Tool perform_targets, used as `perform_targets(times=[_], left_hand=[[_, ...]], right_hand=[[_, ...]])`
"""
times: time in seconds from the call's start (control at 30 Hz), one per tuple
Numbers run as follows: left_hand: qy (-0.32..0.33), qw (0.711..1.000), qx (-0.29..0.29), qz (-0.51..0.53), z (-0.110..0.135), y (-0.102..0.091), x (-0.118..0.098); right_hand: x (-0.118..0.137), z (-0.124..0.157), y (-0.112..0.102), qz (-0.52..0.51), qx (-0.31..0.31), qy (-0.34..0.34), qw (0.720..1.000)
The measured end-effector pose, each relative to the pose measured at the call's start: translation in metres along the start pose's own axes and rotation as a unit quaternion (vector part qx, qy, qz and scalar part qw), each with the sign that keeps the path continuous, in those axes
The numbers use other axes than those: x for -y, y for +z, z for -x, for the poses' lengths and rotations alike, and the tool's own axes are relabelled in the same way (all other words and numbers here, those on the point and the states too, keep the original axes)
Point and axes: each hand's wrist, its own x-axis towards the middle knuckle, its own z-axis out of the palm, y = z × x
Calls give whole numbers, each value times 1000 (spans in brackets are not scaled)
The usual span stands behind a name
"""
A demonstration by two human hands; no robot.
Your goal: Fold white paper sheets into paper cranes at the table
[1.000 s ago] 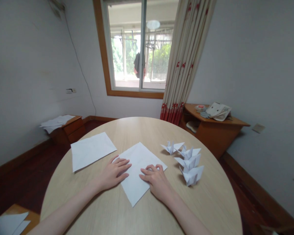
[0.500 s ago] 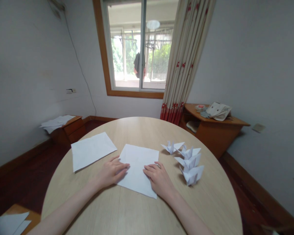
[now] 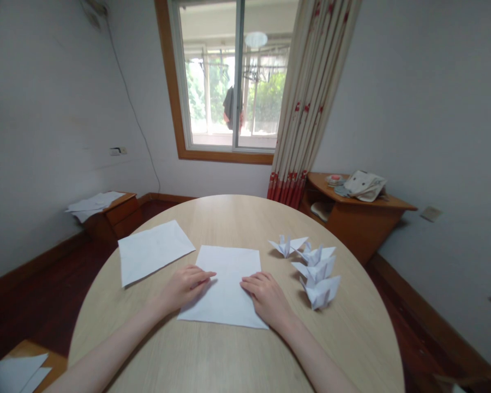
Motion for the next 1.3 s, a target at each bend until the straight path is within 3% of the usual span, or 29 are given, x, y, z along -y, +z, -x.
perform_targets(times=[0.33,0.5,0.63,0.87,1.07,1.3], left_hand=[[-12,1000,-18,9,0,0,5],[-79,995,-31,-44,2,6,13],[-138,988,-28,-55,4,9,22],[-168,985,-20,-28,8,12,35],[-219,975,14,-35,5,13,33],[-211,977,16,-18,3,9,29]], right_hand=[[-3,1,1,-18,-22,4,1000],[-8,2,2,-11,-50,17,999],[-19,2,3,-8,-80,58,995],[-40,2,15,-18,-115,149,982],[-41,4,20,-25,-62,231,971],[-38,2,15,-39,-30,232,971]])
